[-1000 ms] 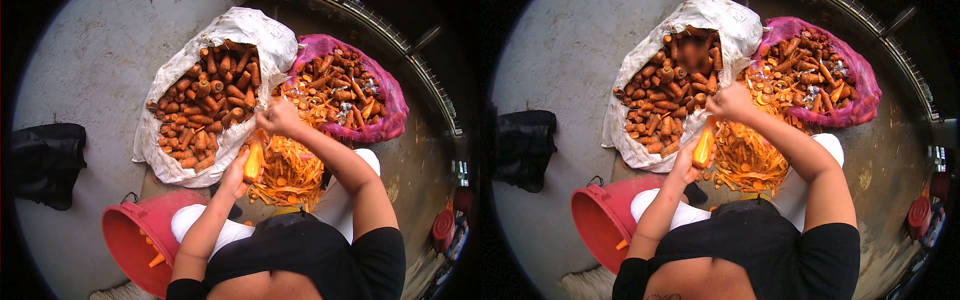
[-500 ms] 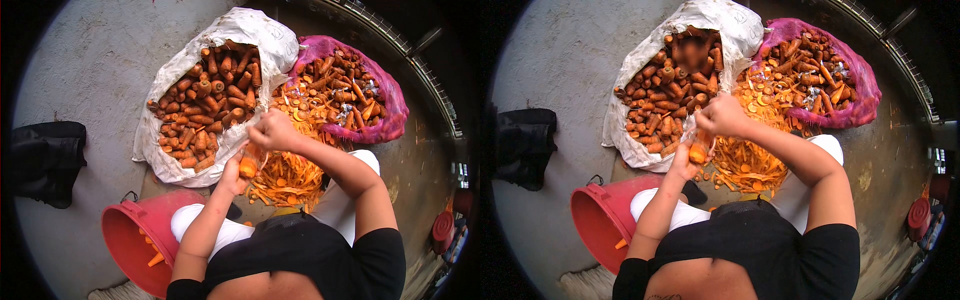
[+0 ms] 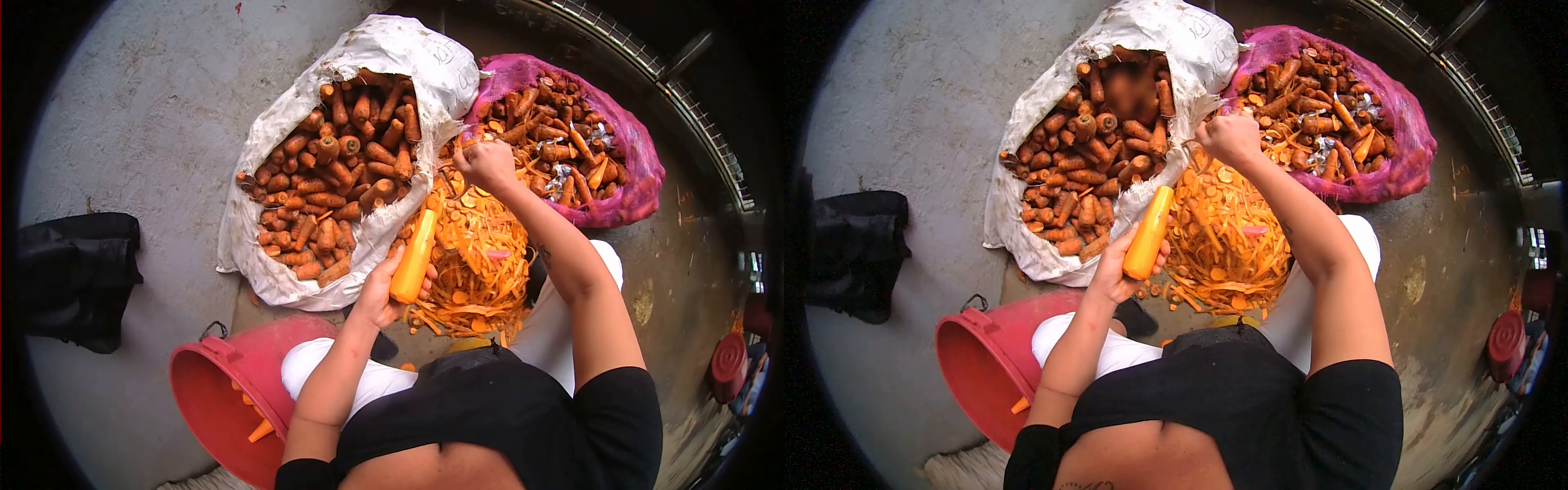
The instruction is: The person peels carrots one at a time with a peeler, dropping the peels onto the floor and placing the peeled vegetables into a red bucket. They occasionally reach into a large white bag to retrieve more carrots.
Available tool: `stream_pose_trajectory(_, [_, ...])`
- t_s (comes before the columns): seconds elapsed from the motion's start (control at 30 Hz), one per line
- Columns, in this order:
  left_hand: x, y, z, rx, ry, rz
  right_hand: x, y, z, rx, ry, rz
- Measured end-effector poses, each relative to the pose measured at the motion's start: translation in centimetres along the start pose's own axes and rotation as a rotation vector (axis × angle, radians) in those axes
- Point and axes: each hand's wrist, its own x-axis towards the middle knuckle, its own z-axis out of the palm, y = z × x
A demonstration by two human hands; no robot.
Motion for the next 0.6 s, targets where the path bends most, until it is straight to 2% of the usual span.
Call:
stream_pose_trajectory(0.07, [0.3,0.4,-0.3,-0.064,-0.039,0.011,-0.2,-2.6,-1.4,0.096,-0.046,0.079])
stream_pose_trajectory(0.1, [0.4,0.4,-0.6,-0.100,-0.058,0.018,-0.6,-4.2,-2.1,0.237,0.020,0.047])
stream_pose_trajectory(0.13, [0.7,0.2,-1.2,-0.110,-0.057,0.025,-0.9,-6.1,-4.1,0.354,-0.153,0.109])
stream_pose_trajectory(0.2, [1.2,-0.2,-2.5,-0.127,-0.052,0.039,-2.2,-8.4,-4.9,0.481,-0.051,-0.077])
stream_pose_trajectory(0.27, [1.0,-0.2,-1.7,-0.126,0.046,0.118,-3.8,-10.2,-5.1,0.465,0.023,-0.341])
stream_pose_trajectory(0.3, [0.8,-0.2,-1.2,-0.123,0.096,0.155,-4.6,-10.9,-5.5,0.443,-0.025,-0.405])
stream_pose_trajectory(0.43, [0.7,0.4,1.3,-0.284,0.296,0.044,-6.0,-11.3,-4.7,0.404,-0.026,-0.497])
stream_pose_trajectory(0.5, [1.1,-0.1,0.3,-0.185,0.183,0.074,-5.7,-11.0,-4.8,0.387,-0.013,-0.526])
stream_pose_trajectory(0.6, [1.1,-0.4,-1.1,-0.048,0.094,0.074,-4.6,-9.1,-2.8,0.402,0.007,-0.409])
